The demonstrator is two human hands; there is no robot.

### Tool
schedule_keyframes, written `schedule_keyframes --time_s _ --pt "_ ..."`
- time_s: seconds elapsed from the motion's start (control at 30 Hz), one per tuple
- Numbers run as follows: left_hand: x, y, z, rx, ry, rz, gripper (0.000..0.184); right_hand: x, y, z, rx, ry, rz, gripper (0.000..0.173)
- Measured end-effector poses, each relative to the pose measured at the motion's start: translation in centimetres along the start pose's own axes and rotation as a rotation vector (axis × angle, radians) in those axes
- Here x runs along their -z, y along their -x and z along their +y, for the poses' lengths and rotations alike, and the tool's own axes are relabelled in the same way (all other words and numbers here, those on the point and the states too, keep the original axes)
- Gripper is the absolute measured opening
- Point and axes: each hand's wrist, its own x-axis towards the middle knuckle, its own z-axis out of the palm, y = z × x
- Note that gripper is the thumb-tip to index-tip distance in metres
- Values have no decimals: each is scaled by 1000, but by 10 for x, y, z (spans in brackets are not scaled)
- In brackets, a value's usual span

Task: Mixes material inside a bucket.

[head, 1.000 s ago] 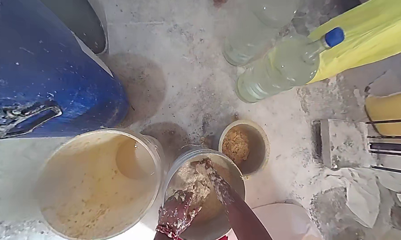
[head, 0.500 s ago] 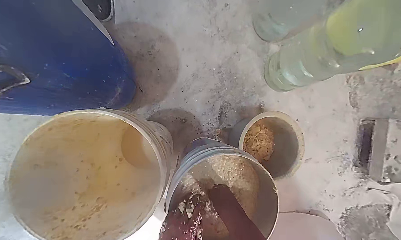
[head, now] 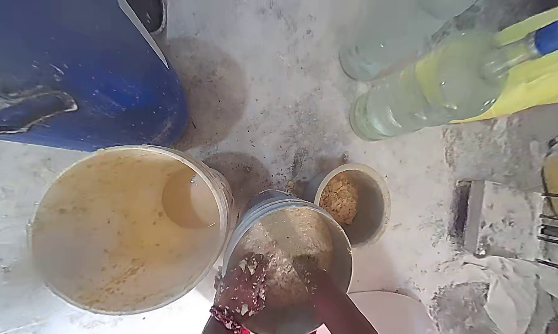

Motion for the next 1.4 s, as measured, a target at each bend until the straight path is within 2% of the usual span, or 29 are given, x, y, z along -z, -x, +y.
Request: schedule_keyframes --time_s 0.07,0.13,0.27,0.37,0.47,0.57,0.63,0.7,0.73,0.83,0.93,1.0,1.07,1.17,1.23,1.33,1.4 --pt "-2 1 -2 23 9 -57 48 -1 -8 9 32 -57 5 48" --pt "-2 2 -6 69 40 -200 53 -2 -25 8 29 -164 -48 49" --pt "-1 1 -6 68 68 -234 51 -11 -14 23 59 -547 14 48" --pt "21 -5 2 43 119 -279 52 -20 -16 45 99 -634 47 46" --pt "12 -1 -3 4 140 -204 49 -19 -18 58 83 -510 46 46" --pt "3 3 -7 -49 127 -93 40 -20 -35 59 105 -320 -66 44" --pt "14 0 -3 -14 150 -188 41 -19 -33 54 102 -267 -75 44" --pt "27 -6 1 35 173 -324 42 -10 -20 28 77 -171 -25 47" --pt "29 -6 1 38 188 -314 39 -4 -12 13 60 -146 16 49" --pt "15 4 -7 -78 293 89 28 -7 -6 7 38 -131 149 48" --pt "13 11 -11 -71 375 279 29 -7 -6 -1 89 -179 319 45" --pt "18 15 -11 -67 462 360 30 -3 -2 -11 73 -179 351 46" --pt "21 20 -12 -88 610 393 31 0 2 -16 54 -164 316 51" --pt "25 28 -15 -80 871 354 39 7 11 -19 136 -42 132 63" --pt "33 32 -10 -4 1009 318 45 12 18 -19 225 70 42 57" --pt "43 35 -3 141 1225 280 45 24 40 -27 267 121 72 53" --pt "49 33 1 211 1371 273 45 31 60 -34 246 119 184 50"
